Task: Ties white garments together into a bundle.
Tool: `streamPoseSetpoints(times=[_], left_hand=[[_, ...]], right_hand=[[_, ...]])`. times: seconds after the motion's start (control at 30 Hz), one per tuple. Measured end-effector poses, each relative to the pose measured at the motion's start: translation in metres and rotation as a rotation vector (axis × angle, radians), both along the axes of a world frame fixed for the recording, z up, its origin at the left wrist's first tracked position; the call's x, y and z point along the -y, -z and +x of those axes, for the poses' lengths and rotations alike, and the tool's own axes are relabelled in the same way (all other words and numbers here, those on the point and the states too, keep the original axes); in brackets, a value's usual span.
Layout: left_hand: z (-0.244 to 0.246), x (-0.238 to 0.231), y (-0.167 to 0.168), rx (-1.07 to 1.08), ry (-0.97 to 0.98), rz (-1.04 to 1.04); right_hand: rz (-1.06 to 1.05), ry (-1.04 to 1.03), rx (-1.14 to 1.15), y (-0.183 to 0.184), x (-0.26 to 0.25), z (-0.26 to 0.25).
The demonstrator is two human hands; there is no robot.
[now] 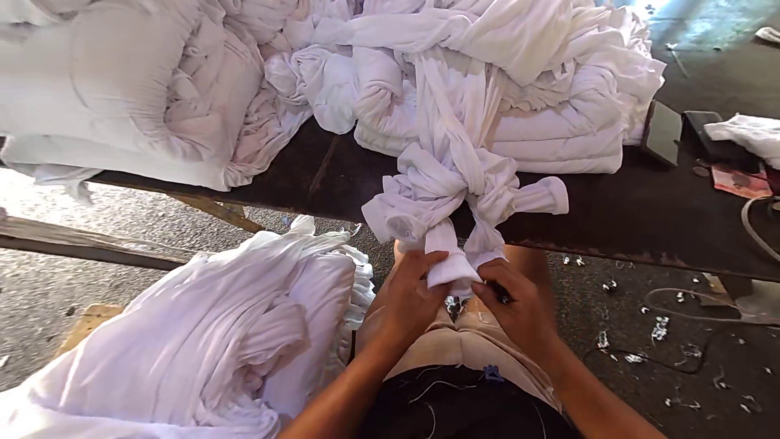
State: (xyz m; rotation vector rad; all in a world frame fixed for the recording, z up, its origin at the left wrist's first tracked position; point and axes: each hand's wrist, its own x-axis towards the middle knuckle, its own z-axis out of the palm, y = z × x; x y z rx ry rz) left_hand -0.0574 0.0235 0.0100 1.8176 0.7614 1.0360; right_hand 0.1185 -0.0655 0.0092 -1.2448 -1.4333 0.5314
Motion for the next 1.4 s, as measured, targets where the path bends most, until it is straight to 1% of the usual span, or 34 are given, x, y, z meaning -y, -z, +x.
streamPoseSetpoints(times=[0.03,0.07,0.1,0.13,0.17,0.23,0.27,0.3,0.37,0.47,0.5,0.53,0.57,0.6,0.67,0.7,0.77,0.87,0.93,1.0,1.1,1.17,1.2,1.23,1.3,1.33,1.4], left_hand=[[0.002,-0.004,0.002,0.029,-0.065,0.018],[0.003,-0.007,0.002,0.075,-0.092,-0.013],[0.004,-0.01,-0.001,0.135,-0.074,-0.108],[0.005,-0.01,-0.007,0.2,-0.018,-0.275],[0.007,-0.01,-0.014,0.277,0.069,-0.491],[0.01,-0.013,-0.021,0.477,0.204,-0.899],[0.012,-0.016,-0.022,0.552,0.228,-1.015],[0.013,-0.018,-0.022,0.608,0.23,-1.071],[0.014,-0.019,-0.019,0.676,0.243,-1.069],[0.012,-0.017,-0.017,0.675,0.258,-1.003],[0.011,-0.016,-0.016,0.666,0.273,-0.972],[0.01,-0.016,-0.014,0.661,0.292,-0.935],[0.01,-0.014,-0.013,0.654,0.302,-0.889],[0.011,-0.013,-0.013,0.644,0.302,-0.844],[0.011,-0.01,-0.014,0.621,0.299,-0.775],[0.011,-0.009,-0.014,0.614,0.299,-0.749],[0.011,-0.009,-0.015,0.607,0.294,-0.714],[0.011,-0.007,-0.016,0.585,0.284,-0.677],[0.011,-0.006,-0.015,0.557,0.282,-0.647],[0.011,-0.004,-0.015,0.524,0.286,-0.614],[0.012,-0.001,-0.013,0.484,0.31,-0.558],[0.012,-0.001,-0.014,0.424,0.305,-0.484],[0.011,-0.002,-0.015,0.353,0.261,-0.392],[0.007,-0.006,-0.014,0.245,0.182,-0.24],[-0.006,-0.026,-0.009,0.004,-0.064,0.135],[-0.015,-0.037,-0.006,-0.08,-0.192,0.242],[-0.031,-0.055,-0.006,-0.171,-0.385,0.304]], right_hand=[[-0.031,-0.051,-0.125,-0.003,0.0,0.0],[-0.087,-0.109,-0.314,-0.006,0.001,-0.001],[-0.167,-0.15,-0.547,-0.01,0.001,-0.002],[-0.257,-0.177,-0.773,-0.015,-0.001,-0.001],[-0.331,-0.201,-0.961,-0.017,-0.003,0.002],[-0.417,-0.234,-1.264,-0.018,-0.007,0.008],[-0.438,-0.241,-1.349,-0.018,-0.009,0.01],[-0.45,-0.237,-1.391,-0.017,-0.011,0.012],[-0.465,-0.208,-1.417,-0.016,-0.012,0.013],[-0.493,-0.162,-1.424,-0.014,-0.013,0.014],[-0.504,-0.141,-1.394,-0.014,-0.014,0.015],[-0.508,-0.101,-1.317,-0.016,-0.015,0.015],[-0.497,-0.046,-1.158,-0.018,-0.015,0.014],[-0.465,0.014,-0.919,-0.02,-0.015,0.014],[-0.325,0.097,-0.375,-0.021,-0.012,0.015],[-0.261,0.133,-0.151,-0.022,-0.009,0.016],[-0.148,0.185,0.168,-0.027,-0.003,0.014],[0.045,0.23,0.473,-0.029,0.001,0.008],[0.119,0.273,0.587,-0.028,0.0,0.003],[0.145,0.29,0.623,-0.027,-0.001,-0.002],[0.156,0.273,0.619,-0.026,-0.004,-0.005],[0.147,0.265,0.574,-0.025,-0.006,-0.002],[0.134,0.263,0.543,-0.024,-0.008,0.001],[0.115,0.267,0.523,-0.021,-0.009,0.004],[0.063,0.282,0.556,-0.013,-0.009,0.013],[0.037,0.291,0.616,-0.007,-0.008,0.016],[-0.024,0.265,0.736,0.006,-0.008,0.022]])
